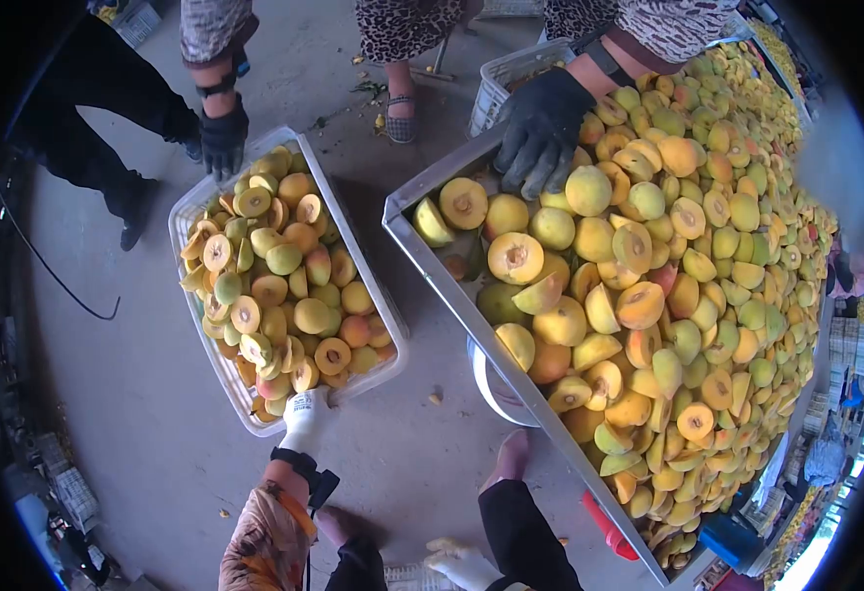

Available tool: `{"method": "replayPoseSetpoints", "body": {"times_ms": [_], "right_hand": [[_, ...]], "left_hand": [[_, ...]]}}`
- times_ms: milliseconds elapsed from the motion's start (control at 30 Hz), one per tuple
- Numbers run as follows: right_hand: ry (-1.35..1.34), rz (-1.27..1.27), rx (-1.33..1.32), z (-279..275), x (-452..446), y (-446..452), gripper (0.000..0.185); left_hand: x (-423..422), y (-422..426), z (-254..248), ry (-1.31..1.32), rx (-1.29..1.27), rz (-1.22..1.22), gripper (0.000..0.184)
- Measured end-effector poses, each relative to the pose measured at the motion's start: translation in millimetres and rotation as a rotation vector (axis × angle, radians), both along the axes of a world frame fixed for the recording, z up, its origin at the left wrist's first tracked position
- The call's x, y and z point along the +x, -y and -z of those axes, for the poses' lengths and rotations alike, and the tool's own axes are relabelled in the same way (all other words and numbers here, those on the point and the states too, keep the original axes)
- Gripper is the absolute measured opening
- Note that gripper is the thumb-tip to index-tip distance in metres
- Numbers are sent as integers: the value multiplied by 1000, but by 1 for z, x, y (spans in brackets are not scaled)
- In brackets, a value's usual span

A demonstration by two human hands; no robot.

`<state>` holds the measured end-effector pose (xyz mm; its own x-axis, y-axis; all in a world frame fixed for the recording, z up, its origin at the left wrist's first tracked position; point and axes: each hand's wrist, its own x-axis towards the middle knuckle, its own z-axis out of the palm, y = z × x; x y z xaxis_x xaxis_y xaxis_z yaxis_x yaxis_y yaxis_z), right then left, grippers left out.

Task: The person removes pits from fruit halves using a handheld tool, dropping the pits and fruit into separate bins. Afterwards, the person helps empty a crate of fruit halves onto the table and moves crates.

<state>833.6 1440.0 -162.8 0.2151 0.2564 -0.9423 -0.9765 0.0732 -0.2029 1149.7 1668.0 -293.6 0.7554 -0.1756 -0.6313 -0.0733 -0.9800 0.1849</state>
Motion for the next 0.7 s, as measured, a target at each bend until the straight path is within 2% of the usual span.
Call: {"method": "replayPoseSetpoints", "body": {"times_ms": [167, 300, 400, 433, 467, 500, 567, 600, 667, 700], "right_hand": [[-15, 12, 76, -16, 40, 28, 44], [-87, 215, 41, -2, 33, 43, 47], [127, 107, -74, 12, 20, 34, 48], [200, -11, -86, -8, 38, 44, 46], [292, -4, -95, 3, 28, 52, 44], [386, -6, -96, 28, 11, 53, 43], [213, 157, -114, 17, 6, 46, 37], [201, 177, -125, 9, 3, 45, 39], [189, 234, -149, -4, 1, 43, 41], [108, 384, -48, -5, -2, 42, 52]], "left_hand": [[2, 6, 0, -25, 124, 13, 36], [-3, 4, -2, -11, 160, -54, 33], [-7, -14, 12, 12, 158, 16, 25], [-10, -30, 24, 51, 130, 66, 26], [-6, -42, 32, 3, 158, 124, 28], [-2, -41, 16, 4, 180, 190, 31], [2, -29, -23, -12, 223, 254, 32], [7, -26, -38, -20, 232, 312, 34], [20, -18, -54, -100, 294, 298, 52], [37, -9, -66, -77, 294, 340, 52]]}}
